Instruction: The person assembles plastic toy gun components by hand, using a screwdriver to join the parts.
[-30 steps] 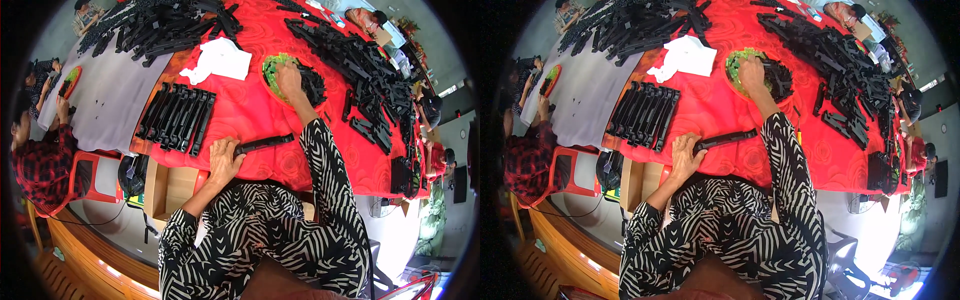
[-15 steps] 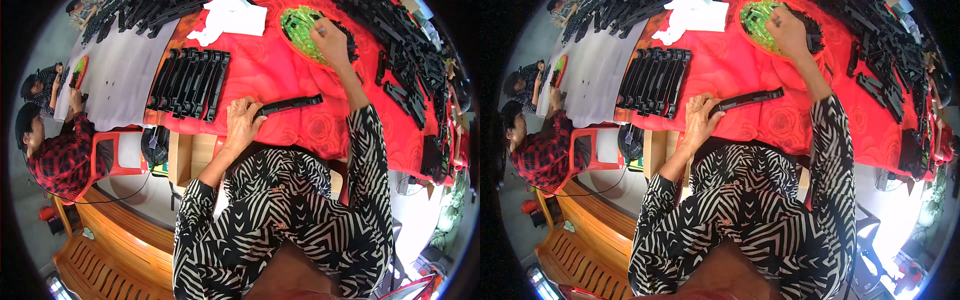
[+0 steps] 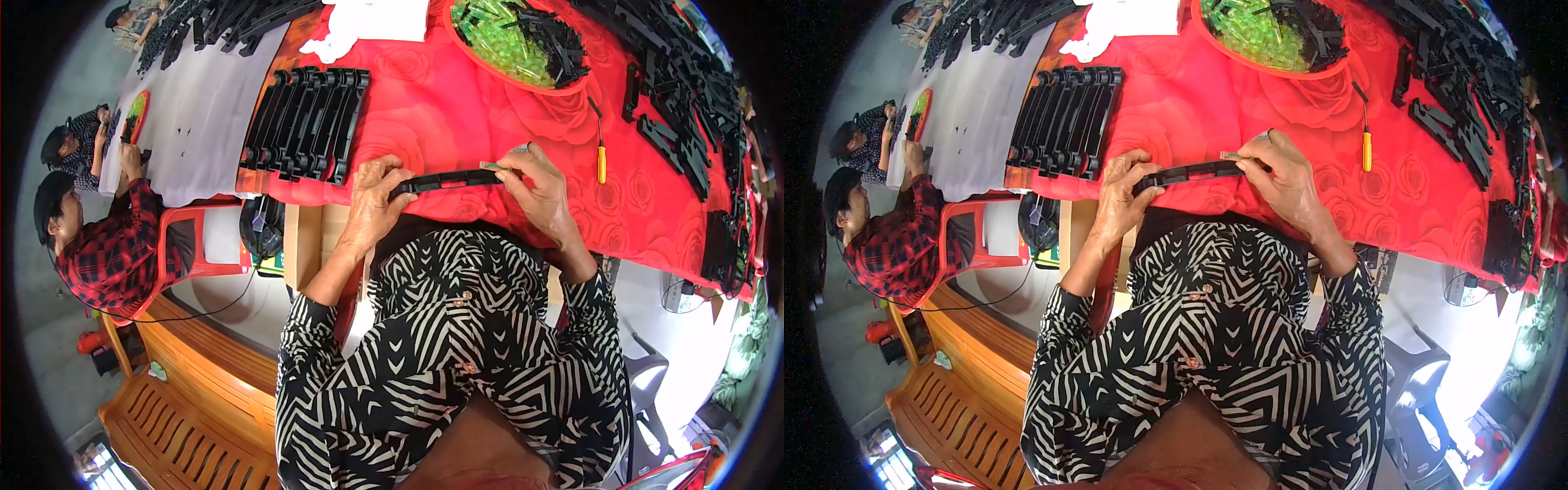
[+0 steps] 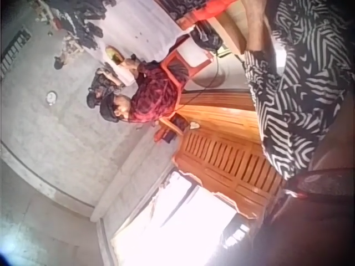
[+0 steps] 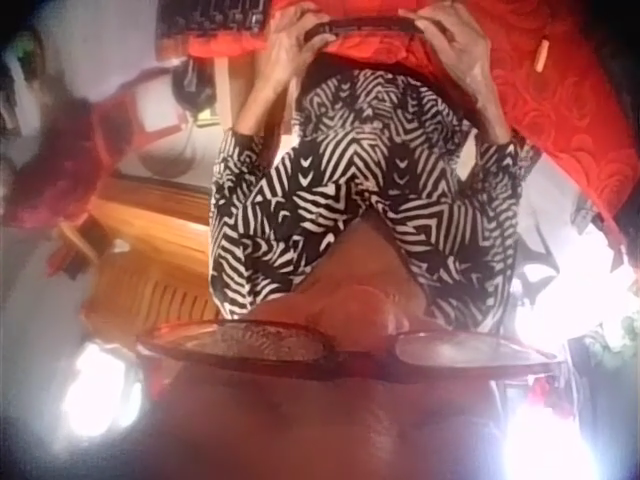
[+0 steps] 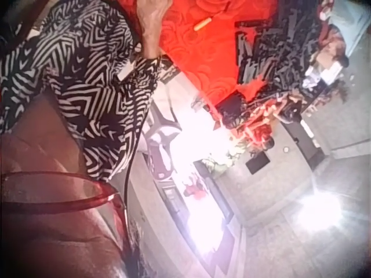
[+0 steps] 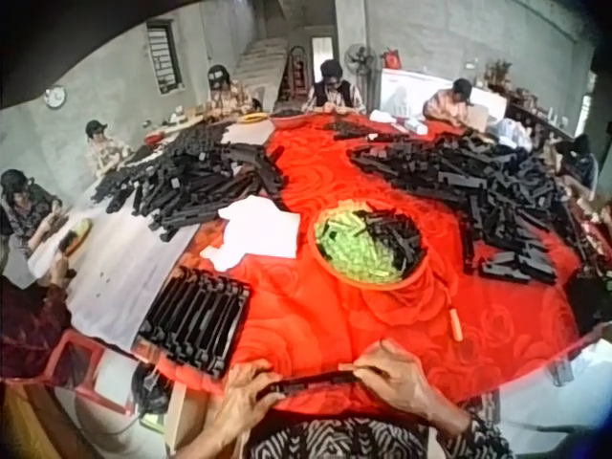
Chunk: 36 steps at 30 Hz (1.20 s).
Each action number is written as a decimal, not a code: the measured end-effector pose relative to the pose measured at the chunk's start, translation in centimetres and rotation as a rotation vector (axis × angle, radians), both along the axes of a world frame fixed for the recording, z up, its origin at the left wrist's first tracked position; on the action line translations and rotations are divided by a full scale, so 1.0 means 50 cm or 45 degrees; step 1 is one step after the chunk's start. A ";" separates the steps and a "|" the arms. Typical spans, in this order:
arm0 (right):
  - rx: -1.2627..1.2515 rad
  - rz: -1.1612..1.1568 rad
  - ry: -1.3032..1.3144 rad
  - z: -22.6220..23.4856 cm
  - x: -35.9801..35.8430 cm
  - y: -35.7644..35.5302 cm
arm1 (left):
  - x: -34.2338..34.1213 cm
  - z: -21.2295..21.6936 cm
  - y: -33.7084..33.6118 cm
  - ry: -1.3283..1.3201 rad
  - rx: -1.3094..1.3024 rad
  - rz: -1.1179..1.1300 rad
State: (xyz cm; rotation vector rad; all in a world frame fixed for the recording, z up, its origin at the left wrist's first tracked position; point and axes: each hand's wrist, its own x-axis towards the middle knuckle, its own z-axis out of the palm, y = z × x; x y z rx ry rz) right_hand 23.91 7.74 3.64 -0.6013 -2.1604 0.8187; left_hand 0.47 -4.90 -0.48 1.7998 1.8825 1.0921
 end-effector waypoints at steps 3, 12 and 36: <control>0.082 -0.016 0.008 -0.015 -0.010 -0.009 | -0.001 -0.002 -0.003 0.050 0.008 0.006; 0.323 0.051 -0.209 -0.039 -0.036 -0.035 | 0.004 0.008 0.001 0.026 -0.046 0.032; 0.051 0.079 -0.300 -0.020 -0.077 -0.014 | 0.047 0.037 0.027 0.411 0.032 -0.146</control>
